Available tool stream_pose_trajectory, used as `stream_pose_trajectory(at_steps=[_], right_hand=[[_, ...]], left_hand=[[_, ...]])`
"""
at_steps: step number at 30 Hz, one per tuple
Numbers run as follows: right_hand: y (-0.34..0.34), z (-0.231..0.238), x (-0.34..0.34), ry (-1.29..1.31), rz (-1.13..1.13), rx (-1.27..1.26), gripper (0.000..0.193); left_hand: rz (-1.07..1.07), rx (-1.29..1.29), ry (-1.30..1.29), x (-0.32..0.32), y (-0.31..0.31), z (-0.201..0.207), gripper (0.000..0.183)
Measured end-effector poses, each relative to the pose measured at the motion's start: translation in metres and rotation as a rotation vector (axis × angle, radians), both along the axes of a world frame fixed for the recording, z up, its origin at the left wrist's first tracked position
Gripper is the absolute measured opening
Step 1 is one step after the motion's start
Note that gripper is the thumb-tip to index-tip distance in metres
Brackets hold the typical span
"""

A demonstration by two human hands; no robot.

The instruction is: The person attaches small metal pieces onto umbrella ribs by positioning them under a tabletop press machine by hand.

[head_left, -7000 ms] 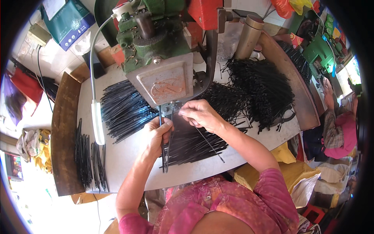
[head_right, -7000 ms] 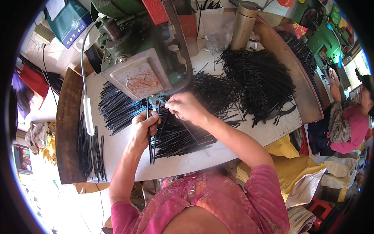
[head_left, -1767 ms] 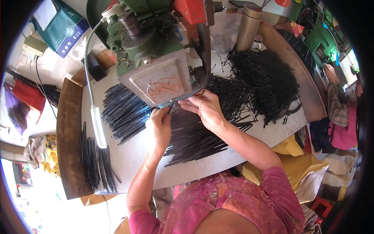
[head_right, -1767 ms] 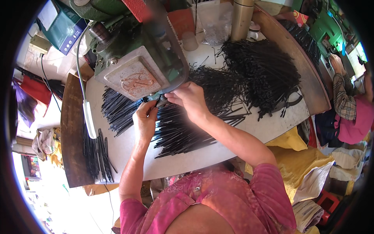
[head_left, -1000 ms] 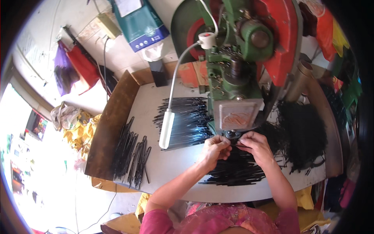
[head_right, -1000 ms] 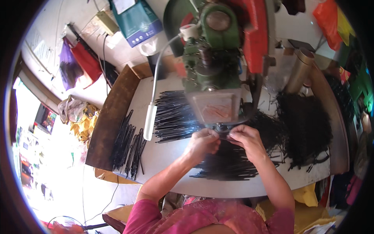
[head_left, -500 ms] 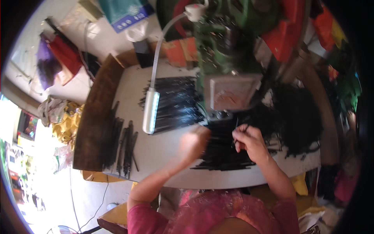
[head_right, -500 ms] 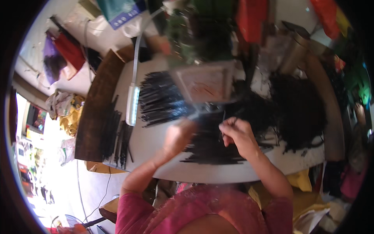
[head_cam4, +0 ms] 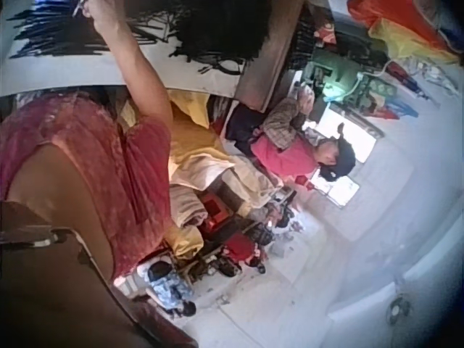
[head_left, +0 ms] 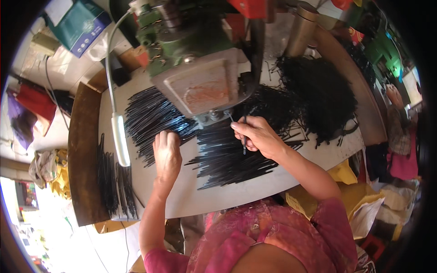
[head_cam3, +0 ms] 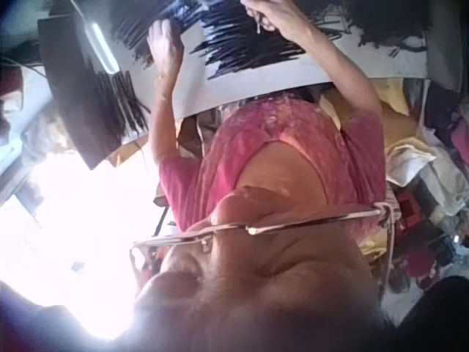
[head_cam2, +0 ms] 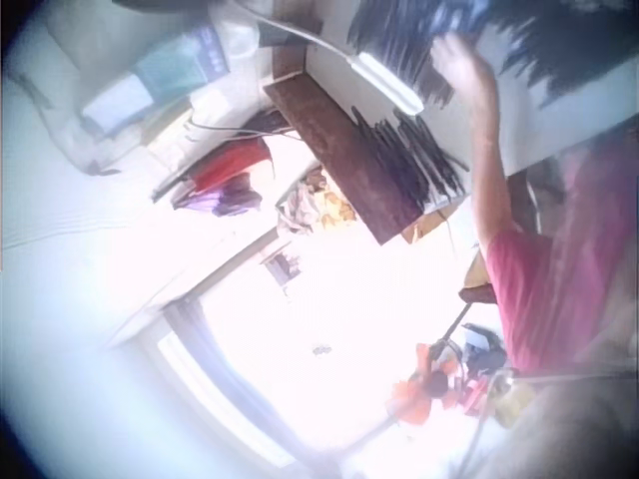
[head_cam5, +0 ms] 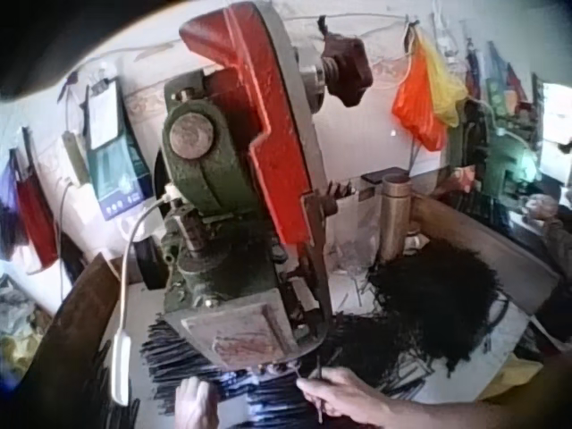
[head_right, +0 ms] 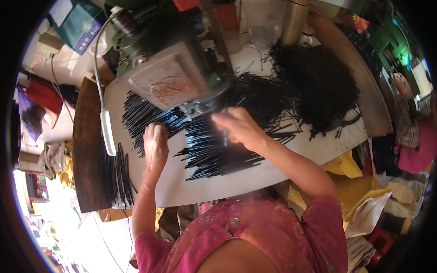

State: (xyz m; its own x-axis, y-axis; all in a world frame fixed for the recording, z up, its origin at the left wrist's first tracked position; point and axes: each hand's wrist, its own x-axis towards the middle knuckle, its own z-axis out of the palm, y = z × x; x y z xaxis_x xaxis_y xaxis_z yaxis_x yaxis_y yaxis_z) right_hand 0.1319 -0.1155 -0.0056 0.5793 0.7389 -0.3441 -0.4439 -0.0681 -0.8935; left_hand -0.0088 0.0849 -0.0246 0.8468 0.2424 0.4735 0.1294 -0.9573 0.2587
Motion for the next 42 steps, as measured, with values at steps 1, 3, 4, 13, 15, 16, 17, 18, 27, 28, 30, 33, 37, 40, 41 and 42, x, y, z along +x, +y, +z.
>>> stream_pose_trajectory(at_steps=[1,3,4,13,15,16,17,18,27,28,30,33,37,40,41,42], right_hand=[[0.001,0.001,0.001,0.008,0.011,0.011,0.022],[0.007,0.0,0.004,0.009,0.009,0.01,0.024],[0.008,0.002,0.005,0.015,0.02,0.015,0.024],[0.011,-0.003,0.002,0.005,0.064,-0.036,0.025],[0.011,-0.004,0.004,-0.017,0.074,-0.017,0.025],[0.012,-0.002,0.004,-0.016,0.072,-0.02,0.025],[0.014,0.0,0.005,-0.001,0.063,-0.012,0.025],[0.016,0.002,0.006,0.014,0.053,-0.003,0.025],[0.024,-0.003,0.011,0.01,0.079,0.013,0.026],[0.025,-0.003,0.011,0.013,0.074,0.01,0.026],[0.025,-0.004,0.012,0.049,0.079,0.026,0.026],[0.025,-0.004,0.012,0.115,0.099,0.057,0.026],[0.025,-0.004,0.013,0.159,0.117,0.086,0.027],[0.025,-0.003,0.013,0.155,0.114,0.072,0.026],[0.025,-0.002,0.013,0.155,0.115,0.073,0.026],[0.025,-0.002,0.012,0.156,0.115,0.066,0.026]], left_hand=[[-0.013,-0.032,0.03,0.001,-0.001,0.002,0.013],[-0.055,-0.082,0.021,0.007,-0.006,0.007,0.016],[-0.036,-0.031,0.041,0.01,-0.013,0.012,0.017],[0.018,0.125,0.116,0.008,-0.002,-0.014,0.019],[0.002,0.13,0.082,0.01,-0.001,-0.009,0.017],[-0.014,0.104,0.054,0.01,-0.002,-0.004,0.017],[-0.037,0.077,0.024,0.013,-0.004,0.001,0.017],[-0.037,0.072,0.03,0.015,-0.007,0.007,0.017],[-0.031,0.05,0.041,0.026,-0.02,0.019,0.016],[-0.027,0.054,0.014,0.027,-0.022,0.02,0.016],[-0.005,-0.063,-0.016,0.027,-0.028,0.021,0.017],[-0.003,-0.258,-0.014,0.027,-0.031,0.016,0.02],[-0.006,-0.343,-0.023,0.03,-0.033,0.013,0.018],[0.002,-0.387,-0.016,0.031,-0.036,0.014,0.017],[0.003,-0.369,-0.014,0.031,-0.036,0.015,0.016],[0.009,-0.387,-0.009,0.031,-0.037,0.015,0.016]])
